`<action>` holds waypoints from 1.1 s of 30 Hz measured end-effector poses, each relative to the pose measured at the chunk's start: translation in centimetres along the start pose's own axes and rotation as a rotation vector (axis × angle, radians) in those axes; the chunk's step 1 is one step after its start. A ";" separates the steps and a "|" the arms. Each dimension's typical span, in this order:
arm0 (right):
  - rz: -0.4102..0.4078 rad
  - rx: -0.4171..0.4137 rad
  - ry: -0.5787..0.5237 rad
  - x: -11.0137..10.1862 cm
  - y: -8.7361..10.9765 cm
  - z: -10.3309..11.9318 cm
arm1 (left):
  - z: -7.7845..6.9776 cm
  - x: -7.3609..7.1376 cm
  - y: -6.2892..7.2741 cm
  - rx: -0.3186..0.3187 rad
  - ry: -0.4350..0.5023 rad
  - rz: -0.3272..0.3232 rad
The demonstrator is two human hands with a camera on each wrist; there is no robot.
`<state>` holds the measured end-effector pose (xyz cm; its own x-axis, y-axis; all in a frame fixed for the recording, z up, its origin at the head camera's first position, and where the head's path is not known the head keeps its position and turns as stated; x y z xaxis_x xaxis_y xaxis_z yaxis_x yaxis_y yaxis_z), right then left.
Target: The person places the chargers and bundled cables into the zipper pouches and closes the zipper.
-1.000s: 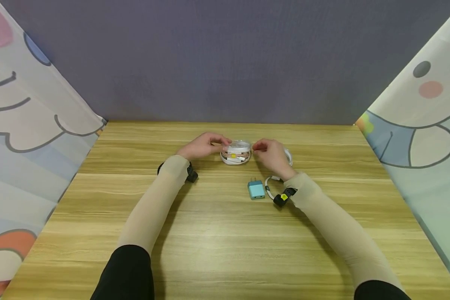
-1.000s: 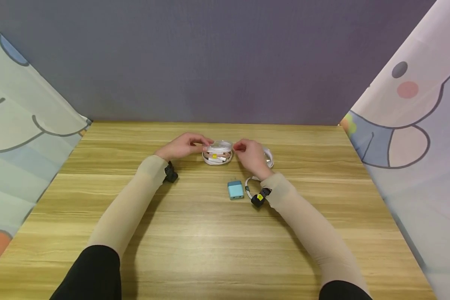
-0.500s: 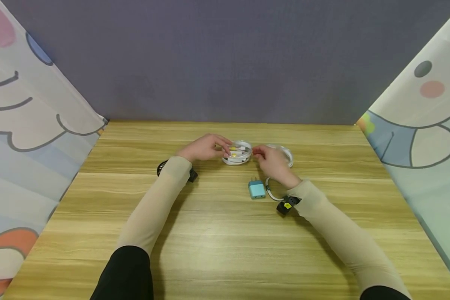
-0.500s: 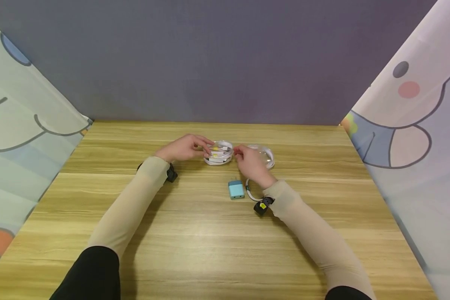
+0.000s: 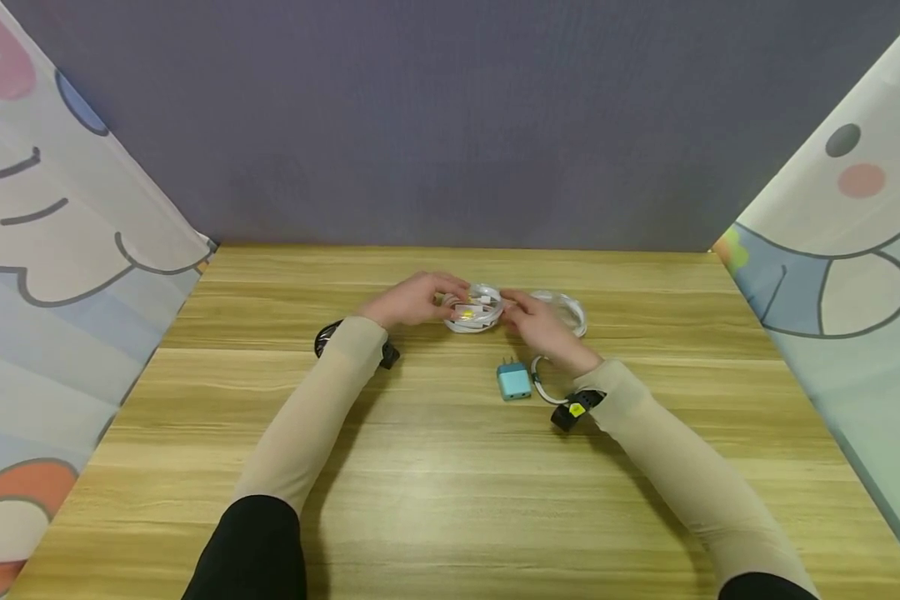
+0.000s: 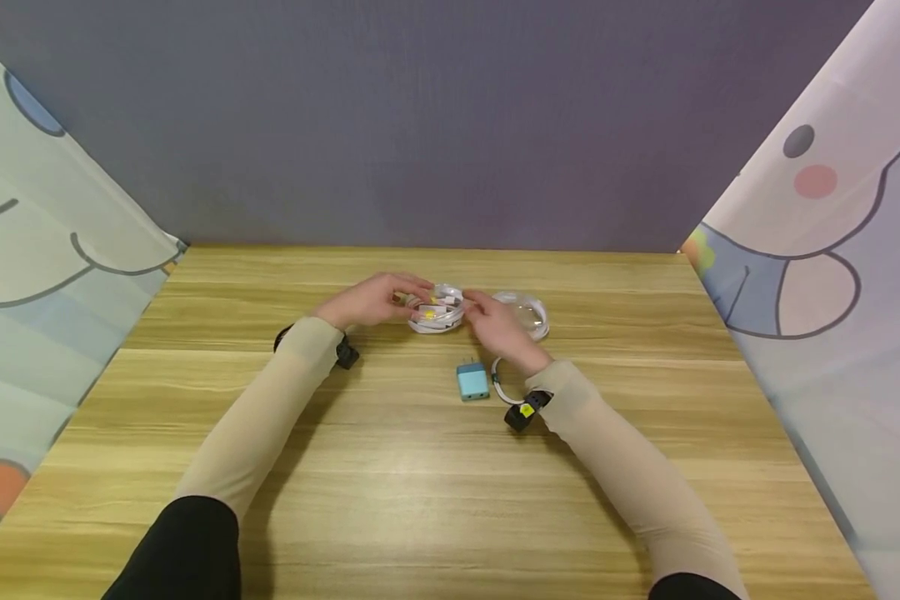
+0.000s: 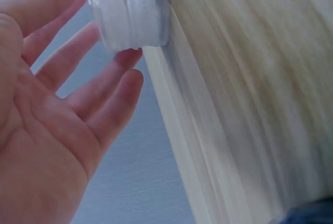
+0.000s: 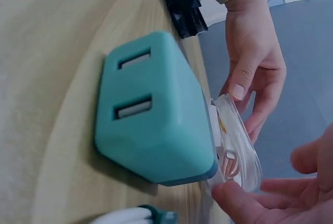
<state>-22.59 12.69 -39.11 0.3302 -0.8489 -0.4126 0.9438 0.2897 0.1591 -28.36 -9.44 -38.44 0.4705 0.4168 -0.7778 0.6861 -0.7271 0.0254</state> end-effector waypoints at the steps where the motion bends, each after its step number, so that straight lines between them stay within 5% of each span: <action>1: 0.021 0.003 -0.051 0.0 0.1 0.0 | 0.0 0.1 0.1 0.000 -0.004 0.013; 9: 0.126 0.016 -0.080 0.0 1.0 -0.1 | -0.8 0.4 1.9 0.009 -0.020 0.062; 13: 0.161 -0.039 0.082 0.2 1.5 0.4 | -1.3 0.3 3.0 0.026 -0.049 0.080; 17: 0.117 -0.122 0.276 0.2 2.1 0.9 | -1.7 0.6 4.1 0.040 -0.093 0.097; 20: 0.083 -0.191 0.318 0.1 2.6 1.1 | -1.8 1.0 4.9 0.047 -0.104 0.099; 28: 0.134 -0.223 0.080 0.2 5.3 1.4 | -2.1 1.7 7.0 0.084 -0.055 0.095; 33: 0.212 -0.206 0.060 1.3 7.5 1.1 | -2.2 1.9 7.7 0.106 -0.064 0.087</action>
<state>-15.09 13.33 -37.46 0.5148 -0.7341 -0.4427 0.8348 0.5467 0.0641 -20.95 -12.97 -38.35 0.4869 0.3164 -0.8142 0.5799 -0.8141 0.0304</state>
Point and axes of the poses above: each hand's wrist, its own y-axis away from the middle knuckle, its own x-axis out of the palm, z = x × y, the point moved 3 cm from there along -y, towards the middle knuckle, and after that the axes turned 2 degrees about x, right-handed, at the moved point
